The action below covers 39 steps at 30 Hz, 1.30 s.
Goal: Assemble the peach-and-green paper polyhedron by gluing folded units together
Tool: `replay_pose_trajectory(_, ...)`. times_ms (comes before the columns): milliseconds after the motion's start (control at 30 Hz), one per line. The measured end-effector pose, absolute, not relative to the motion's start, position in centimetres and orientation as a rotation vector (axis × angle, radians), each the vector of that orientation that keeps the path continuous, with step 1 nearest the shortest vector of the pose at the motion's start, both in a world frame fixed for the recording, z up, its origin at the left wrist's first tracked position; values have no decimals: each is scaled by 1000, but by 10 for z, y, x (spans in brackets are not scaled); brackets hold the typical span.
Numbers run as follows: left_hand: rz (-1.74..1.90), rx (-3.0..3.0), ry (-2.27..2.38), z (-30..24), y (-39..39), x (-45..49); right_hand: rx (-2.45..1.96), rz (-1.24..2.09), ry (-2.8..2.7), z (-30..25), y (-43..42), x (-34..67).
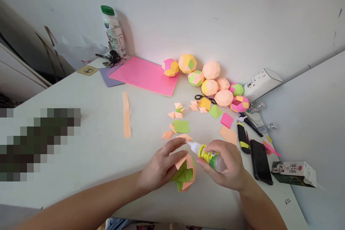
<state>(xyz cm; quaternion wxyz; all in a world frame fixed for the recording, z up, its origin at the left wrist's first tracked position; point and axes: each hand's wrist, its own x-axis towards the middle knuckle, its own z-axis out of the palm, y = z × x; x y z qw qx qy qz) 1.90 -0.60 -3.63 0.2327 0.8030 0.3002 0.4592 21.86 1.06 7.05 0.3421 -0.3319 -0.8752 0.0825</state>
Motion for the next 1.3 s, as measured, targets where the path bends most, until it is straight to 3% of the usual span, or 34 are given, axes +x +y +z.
replay_pose_trajectory(433,1329,2206,790,-34,-6,19,-1078,263,-2209,78,10,232)
replay_pose_trajectory(733,1517,2186,752,-29,-10,15,-1656,943,-1693,53,58,256)
replay_pose_trajectory(967,1592,2192,765,-30,-8,16,-1861,612,-1977,-7,83,244)
replay_pose_trajectory(1167,1554,2208,773,-30,-8,17,-1632,565,-2065,10,67,232)
replay_pose_trajectory(1233,1527,2232,777,-30,-9,17,-1437,810,-1986,24,55,226)
replay_pose_trajectory(1300,1509,2265,781,-30,-8,17,-1362,1269,-1901,34,42,220)
